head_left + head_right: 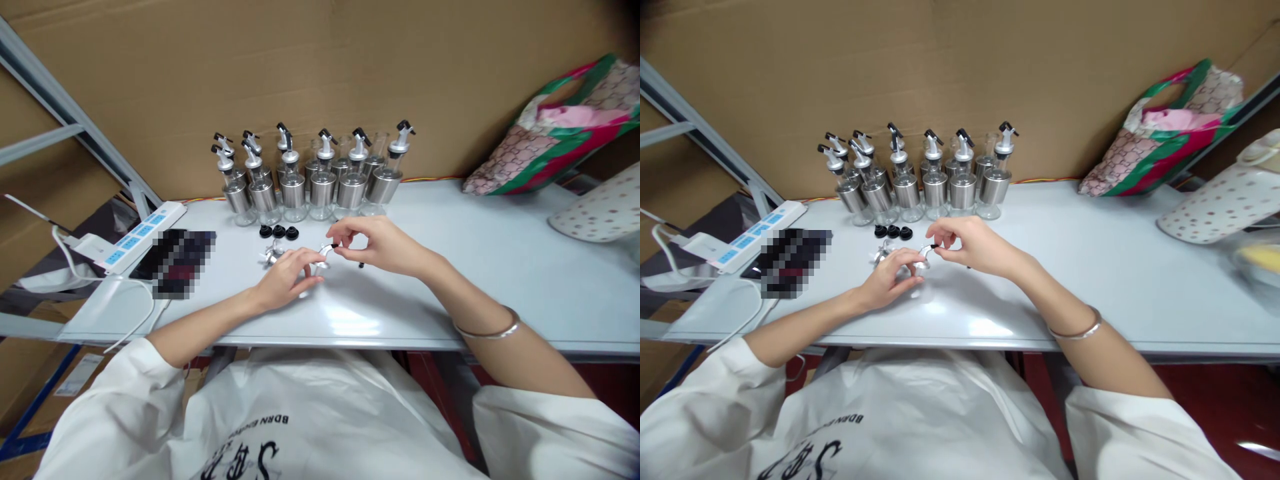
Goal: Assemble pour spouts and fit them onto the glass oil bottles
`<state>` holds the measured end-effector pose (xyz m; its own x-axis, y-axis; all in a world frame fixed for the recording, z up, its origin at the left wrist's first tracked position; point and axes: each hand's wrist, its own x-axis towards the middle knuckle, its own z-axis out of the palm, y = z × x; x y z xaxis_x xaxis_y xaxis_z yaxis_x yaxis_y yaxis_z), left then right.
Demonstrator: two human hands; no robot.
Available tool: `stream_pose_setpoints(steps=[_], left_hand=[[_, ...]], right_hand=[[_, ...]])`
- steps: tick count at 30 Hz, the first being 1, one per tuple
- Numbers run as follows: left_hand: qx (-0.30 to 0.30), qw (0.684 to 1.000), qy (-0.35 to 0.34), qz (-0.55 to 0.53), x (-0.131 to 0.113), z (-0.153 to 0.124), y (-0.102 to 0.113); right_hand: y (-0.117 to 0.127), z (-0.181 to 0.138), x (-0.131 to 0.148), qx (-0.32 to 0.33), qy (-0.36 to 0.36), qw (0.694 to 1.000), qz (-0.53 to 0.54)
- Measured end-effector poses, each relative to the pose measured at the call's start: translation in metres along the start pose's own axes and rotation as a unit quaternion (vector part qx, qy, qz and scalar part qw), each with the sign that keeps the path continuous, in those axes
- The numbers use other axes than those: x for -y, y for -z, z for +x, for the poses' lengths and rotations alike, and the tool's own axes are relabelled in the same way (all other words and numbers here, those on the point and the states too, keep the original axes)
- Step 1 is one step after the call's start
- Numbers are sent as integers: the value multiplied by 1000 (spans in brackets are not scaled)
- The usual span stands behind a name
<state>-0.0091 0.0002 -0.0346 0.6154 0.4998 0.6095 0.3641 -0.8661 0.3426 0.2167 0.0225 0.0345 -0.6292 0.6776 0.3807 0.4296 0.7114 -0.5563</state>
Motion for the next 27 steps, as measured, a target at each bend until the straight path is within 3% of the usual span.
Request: stream_pose_setpoints(steps=[15, 21, 27], left_hand=[[17, 1000, 7, -10, 0, 0, 1], [-7, 1000, -13, -11, 1, -1, 0], [-15, 999, -26, -9, 3, -3, -2]], right_hand=[[-1, 1, 0, -19, 20, 999, 25], [2, 0, -5, -15, -15, 991, 128], [2, 2, -10, 27, -93, 956, 276]])
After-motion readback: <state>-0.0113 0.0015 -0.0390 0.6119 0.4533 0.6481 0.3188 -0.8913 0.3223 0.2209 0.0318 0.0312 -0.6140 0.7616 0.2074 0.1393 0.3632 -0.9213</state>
